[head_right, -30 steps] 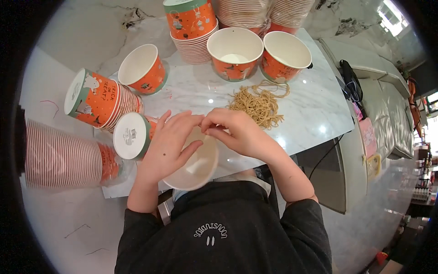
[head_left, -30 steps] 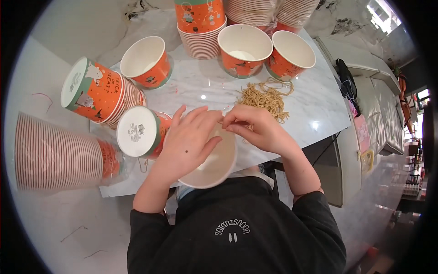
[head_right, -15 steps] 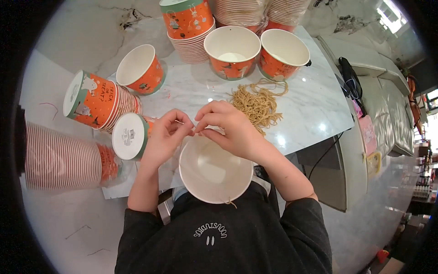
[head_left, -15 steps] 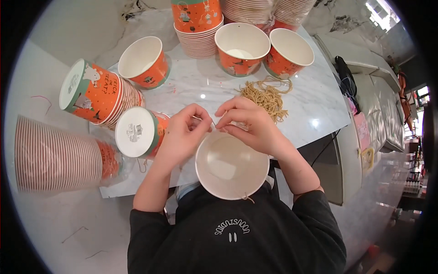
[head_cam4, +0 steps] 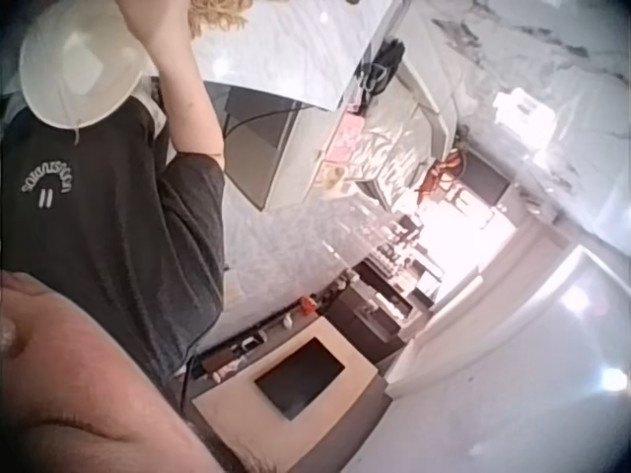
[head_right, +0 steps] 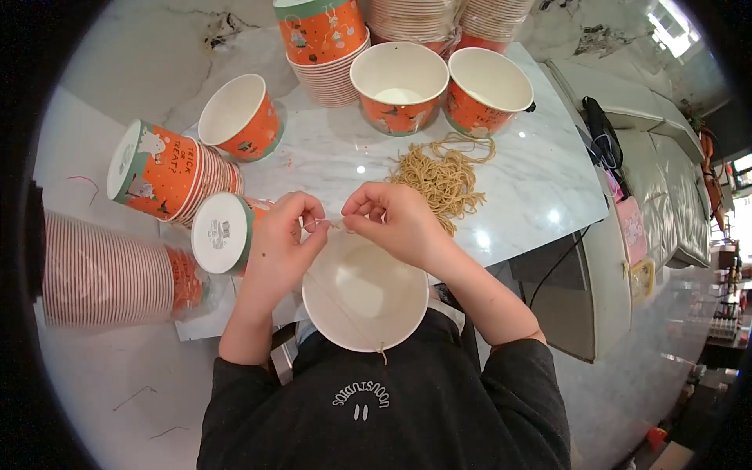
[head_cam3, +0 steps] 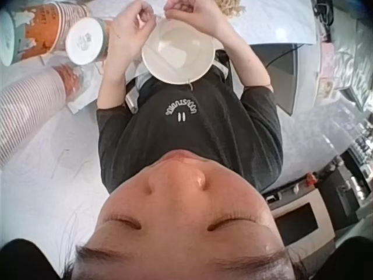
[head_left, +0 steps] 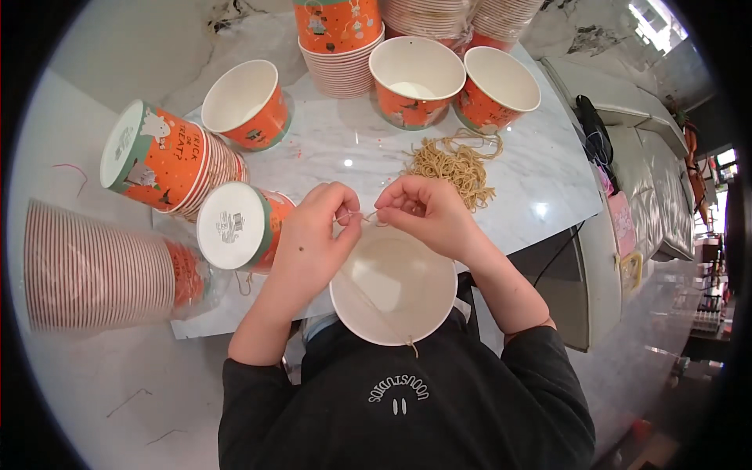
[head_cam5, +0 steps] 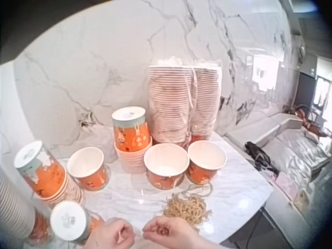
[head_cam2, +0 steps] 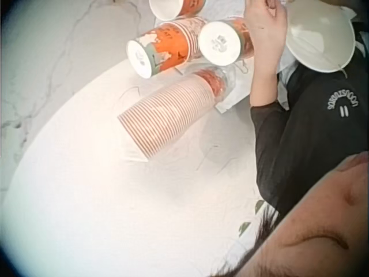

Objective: Attaching rubber bands to pre-punched holes in paper bowls to prepare them for packaging or use.

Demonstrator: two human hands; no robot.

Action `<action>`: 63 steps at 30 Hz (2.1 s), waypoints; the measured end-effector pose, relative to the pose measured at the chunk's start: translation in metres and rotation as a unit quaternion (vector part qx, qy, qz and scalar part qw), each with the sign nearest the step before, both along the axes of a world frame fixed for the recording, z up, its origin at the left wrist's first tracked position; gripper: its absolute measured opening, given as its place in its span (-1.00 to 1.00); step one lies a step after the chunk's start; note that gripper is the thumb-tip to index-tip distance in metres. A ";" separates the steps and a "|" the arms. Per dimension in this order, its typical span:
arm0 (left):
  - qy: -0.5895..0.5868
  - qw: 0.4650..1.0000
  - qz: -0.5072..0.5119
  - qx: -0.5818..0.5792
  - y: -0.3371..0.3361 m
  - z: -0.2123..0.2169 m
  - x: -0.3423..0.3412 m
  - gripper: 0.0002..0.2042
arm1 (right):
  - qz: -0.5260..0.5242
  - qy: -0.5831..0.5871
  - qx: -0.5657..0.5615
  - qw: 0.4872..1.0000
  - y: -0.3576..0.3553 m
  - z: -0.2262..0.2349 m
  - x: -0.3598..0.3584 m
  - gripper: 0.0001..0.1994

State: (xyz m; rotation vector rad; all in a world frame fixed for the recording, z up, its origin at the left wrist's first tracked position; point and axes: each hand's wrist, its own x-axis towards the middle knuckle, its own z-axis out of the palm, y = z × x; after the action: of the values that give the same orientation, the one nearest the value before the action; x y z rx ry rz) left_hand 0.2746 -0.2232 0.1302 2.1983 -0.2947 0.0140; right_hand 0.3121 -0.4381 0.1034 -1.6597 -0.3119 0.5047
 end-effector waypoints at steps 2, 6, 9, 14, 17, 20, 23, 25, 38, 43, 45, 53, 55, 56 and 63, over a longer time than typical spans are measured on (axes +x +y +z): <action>-0.048 0.998 0.031 0.015 -0.004 0.004 -0.003 -0.81 | -0.025 -0.065 -0.069 0.995 0.001 0.002 -0.001 -0.93; -0.074 0.995 0.005 0.066 0.006 -0.005 -0.008 -0.85 | -0.061 -0.104 -0.061 0.991 0.006 0.001 -0.003 -0.92; -0.104 0.990 0.005 0.098 0.004 0.000 -0.008 -0.87 | -0.081 -0.135 -0.071 0.985 0.011 0.003 -0.009 -0.91; -0.043 0.998 -0.025 -0.027 0.001 0.002 -0.005 -0.86 | -0.021 -0.214 -0.055 0.975 0.013 0.010 -0.012 -0.91; 0.056 0.997 0.006 -0.062 0.001 0.002 -0.003 -0.89 | -0.015 -0.242 -0.060 0.968 0.012 0.009 -0.011 -0.92; 0.122 0.991 0.012 -0.057 0.006 -0.001 0.004 -0.88 | 0.012 -0.252 -0.065 0.965 0.010 0.010 -0.008 -0.92; 0.138 0.984 0.007 -0.117 0.010 -0.012 0.008 -0.86 | 0.013 -0.244 -0.047 0.969 0.011 0.006 -0.008 -0.89; 0.158 0.976 0.005 -0.150 0.009 -0.010 0.009 -0.86 | 0.016 -0.243 -0.052 0.969 0.009 0.006 -0.008 -0.86; 0.270 0.918 -0.065 -0.284 0.013 -0.027 0.020 -0.87 | 0.003 -0.407 -0.132 0.904 0.012 0.014 -0.016 -0.78; 0.333 0.899 -0.044 -0.282 0.015 -0.019 0.026 -0.92 | 0.019 -0.397 -0.144 0.906 0.010 0.005 -0.015 -0.80; 0.344 0.894 -0.044 -0.283 0.017 -0.020 0.027 -0.94 | 0.029 -0.383 -0.139 0.913 0.010 0.007 -0.016 -0.80; 0.323 0.889 -0.028 -0.323 0.011 -0.018 0.024 -0.98 | -0.066 -0.374 -0.173 0.909 0.026 -0.001 -0.030 -0.78; 0.316 0.890 -0.013 -0.328 0.007 -0.019 0.021 -0.97 | -0.080 -0.388 -0.173 0.902 0.028 -0.004 -0.032 -0.79; 0.309 0.891 0.001 -0.332 0.007 -0.020 0.020 -0.96 | -0.094 -0.402 -0.173 0.894 0.029 -0.005 -0.032 -0.80; 0.275 0.907 -0.001 -0.319 0.005 -0.029 0.018 -0.95 | -0.104 -0.389 -0.148 0.903 0.028 -0.004 -0.032 -0.84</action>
State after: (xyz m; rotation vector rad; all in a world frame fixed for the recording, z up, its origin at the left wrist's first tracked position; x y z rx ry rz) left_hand 0.2928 -0.2177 0.1008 1.4683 0.0342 -0.4458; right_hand 0.2806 -0.4097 0.0993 -2.1162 -0.6539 -0.3208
